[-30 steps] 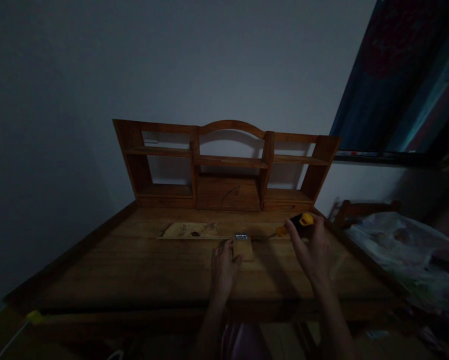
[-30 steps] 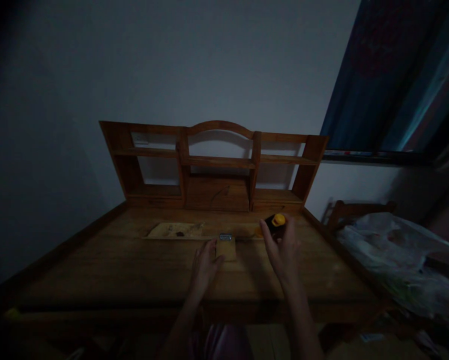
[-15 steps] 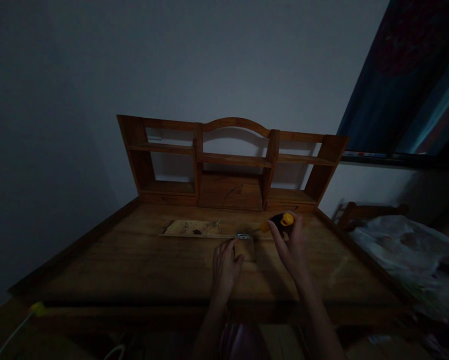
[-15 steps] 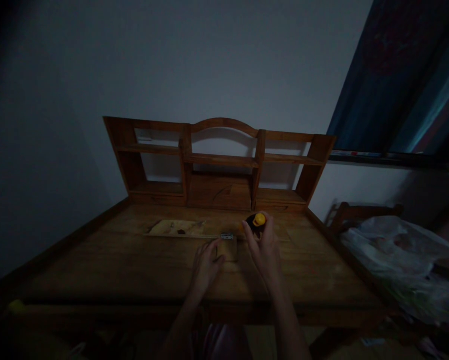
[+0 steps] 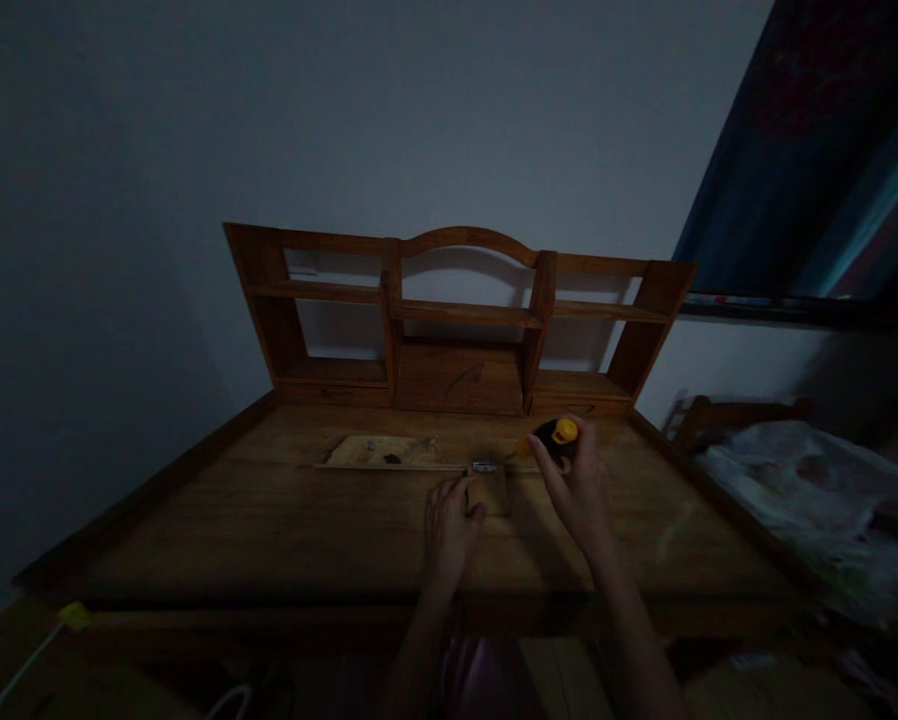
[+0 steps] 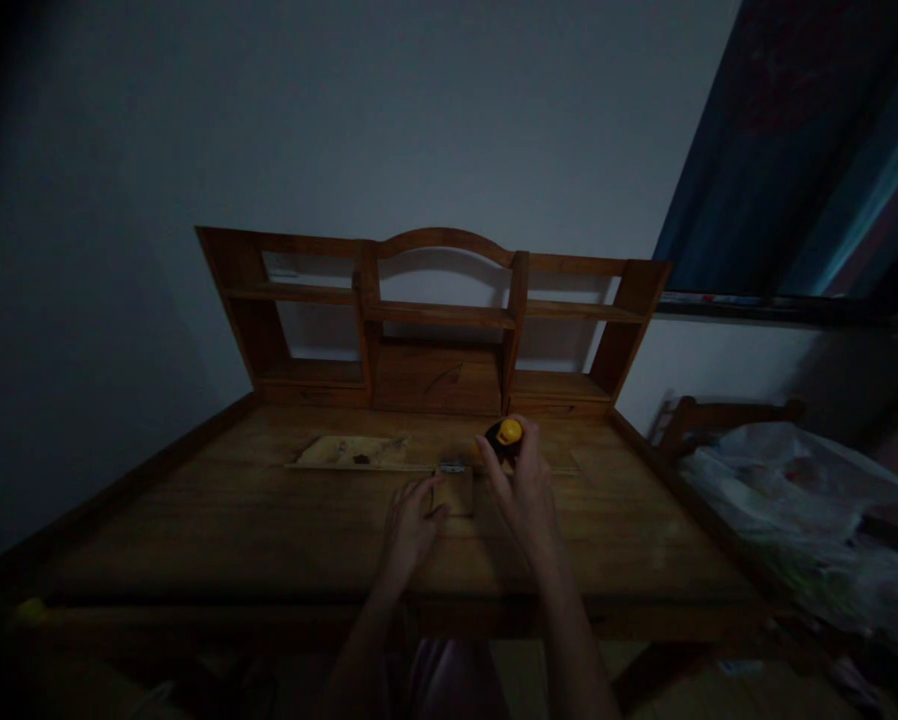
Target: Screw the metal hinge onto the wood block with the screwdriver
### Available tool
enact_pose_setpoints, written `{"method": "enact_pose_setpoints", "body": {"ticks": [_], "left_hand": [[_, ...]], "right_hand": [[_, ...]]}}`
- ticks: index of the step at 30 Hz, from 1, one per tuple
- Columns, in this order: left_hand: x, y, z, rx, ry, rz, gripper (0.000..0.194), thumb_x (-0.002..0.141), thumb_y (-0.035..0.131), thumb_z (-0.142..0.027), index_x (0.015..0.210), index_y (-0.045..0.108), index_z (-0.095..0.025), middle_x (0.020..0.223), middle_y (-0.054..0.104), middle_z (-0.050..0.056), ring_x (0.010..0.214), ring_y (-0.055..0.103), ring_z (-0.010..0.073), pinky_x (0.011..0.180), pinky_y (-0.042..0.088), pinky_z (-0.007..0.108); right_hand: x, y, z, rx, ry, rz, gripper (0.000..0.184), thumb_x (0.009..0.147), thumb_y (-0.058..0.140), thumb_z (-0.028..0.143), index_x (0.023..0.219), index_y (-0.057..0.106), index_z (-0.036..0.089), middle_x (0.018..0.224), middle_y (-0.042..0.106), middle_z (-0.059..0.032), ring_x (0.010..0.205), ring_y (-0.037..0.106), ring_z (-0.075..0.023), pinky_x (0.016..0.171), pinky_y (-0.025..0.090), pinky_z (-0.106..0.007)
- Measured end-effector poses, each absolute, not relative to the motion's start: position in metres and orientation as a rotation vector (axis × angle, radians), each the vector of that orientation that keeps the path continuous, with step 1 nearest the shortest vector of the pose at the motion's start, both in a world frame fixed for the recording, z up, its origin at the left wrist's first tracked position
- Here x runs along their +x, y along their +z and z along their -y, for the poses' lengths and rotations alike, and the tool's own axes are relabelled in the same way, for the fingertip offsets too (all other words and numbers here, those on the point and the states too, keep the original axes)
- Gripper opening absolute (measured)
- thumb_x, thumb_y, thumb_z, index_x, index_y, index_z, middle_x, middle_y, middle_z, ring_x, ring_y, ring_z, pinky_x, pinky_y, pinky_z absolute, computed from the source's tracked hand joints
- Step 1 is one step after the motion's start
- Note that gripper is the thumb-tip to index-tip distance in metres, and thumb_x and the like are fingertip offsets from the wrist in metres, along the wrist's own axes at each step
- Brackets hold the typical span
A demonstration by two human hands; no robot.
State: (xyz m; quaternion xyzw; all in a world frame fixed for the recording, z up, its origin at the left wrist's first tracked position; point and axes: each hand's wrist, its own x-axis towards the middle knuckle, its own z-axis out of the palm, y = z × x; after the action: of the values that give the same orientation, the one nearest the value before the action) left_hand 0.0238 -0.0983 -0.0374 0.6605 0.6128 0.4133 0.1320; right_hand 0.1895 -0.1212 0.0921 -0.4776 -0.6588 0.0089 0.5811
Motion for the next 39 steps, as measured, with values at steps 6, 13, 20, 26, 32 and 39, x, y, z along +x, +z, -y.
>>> {"method": "enact_pose_setpoints", "body": {"ticks": [6, 13, 20, 26, 32, 39], "left_hand": [[0.024, -0.035, 0.100, 1.905, 1.185, -1.794, 0.039, 0.078, 0.063, -0.022, 0.118, 0.063, -0.025, 0.112, 0.063, 0.006, 0.110, 0.051, 0.0245, 0.098, 0.037, 0.035], [0.024, -0.037, 0.100, 1.915, 1.198, -1.765, 0.040, 0.081, 0.060, -0.021, 0.121, 0.062, -0.026, 0.116, 0.061, 0.006, 0.113, 0.050, 0.0238, 0.100, 0.036, 0.034], [0.026, -0.038, 0.101, 1.949, 1.242, -1.734, 0.042, 0.081, 0.058, -0.017, 0.122, 0.062, -0.026, 0.115, 0.060, 0.006, 0.112, 0.050, 0.0245, 0.100, 0.038, 0.036], [0.025, -0.037, 0.101, 1.964, 1.225, -1.724, 0.043, 0.081, 0.057, -0.016, 0.123, 0.061, -0.026, 0.115, 0.061, 0.006, 0.111, 0.051, 0.0243, 0.099, 0.038, 0.037], [0.026, -0.041, 0.099, 1.980, 1.225, -1.737, 0.043, 0.081, 0.057, -0.014, 0.123, 0.062, -0.023, 0.115, 0.061, 0.008, 0.111, 0.052, 0.0240, 0.100, 0.038, 0.038], [0.026, -0.039, 0.093, 1.950, 1.214, -1.737, 0.045, 0.076, 0.060, -0.013, 0.120, 0.064, -0.025, 0.112, 0.062, 0.007, 0.112, 0.052, 0.0235, 0.100, 0.038, 0.036]], "right_hand": [[0.190, 0.092, 0.119, -1.097, 0.018, 1.561, 0.036, 0.087, 0.062, 0.040, 0.114, 0.046, 0.022, 0.089, 0.061, -0.0021, 0.070, 0.062, -0.0143, 0.062, 0.050, -0.024], [0.191, 0.090, 0.120, -1.094, 0.068, 1.568, 0.038, 0.087, 0.062, 0.041, 0.115, 0.046, 0.022, 0.093, 0.062, -0.0042, 0.075, 0.064, -0.0160, 0.061, 0.051, -0.024], [0.191, 0.092, 0.119, -1.115, 0.006, 1.584, 0.039, 0.086, 0.061, 0.045, 0.113, 0.047, 0.021, 0.090, 0.062, -0.0052, 0.071, 0.064, -0.0176, 0.061, 0.051, -0.027], [0.190, 0.102, 0.112, -1.138, -0.154, 1.762, 0.041, 0.089, 0.056, 0.045, 0.121, 0.046, 0.021, 0.092, 0.063, -0.0062, 0.070, 0.062, -0.0182, 0.064, 0.048, -0.029], [0.192, 0.128, 0.112, -1.090, -0.082, 1.920, 0.025, 0.089, 0.052, 0.032, 0.112, 0.049, 0.022, 0.096, 0.062, -0.0057, 0.083, 0.061, -0.0185, 0.074, 0.045, -0.029], [0.195, 0.142, 0.107, -1.186, -0.141, 2.017, 0.015, 0.090, 0.047, 0.032, 0.101, 0.049, 0.022, 0.082, 0.060, -0.0028, 0.069, 0.059, -0.0176, 0.064, 0.040, -0.027]]}}
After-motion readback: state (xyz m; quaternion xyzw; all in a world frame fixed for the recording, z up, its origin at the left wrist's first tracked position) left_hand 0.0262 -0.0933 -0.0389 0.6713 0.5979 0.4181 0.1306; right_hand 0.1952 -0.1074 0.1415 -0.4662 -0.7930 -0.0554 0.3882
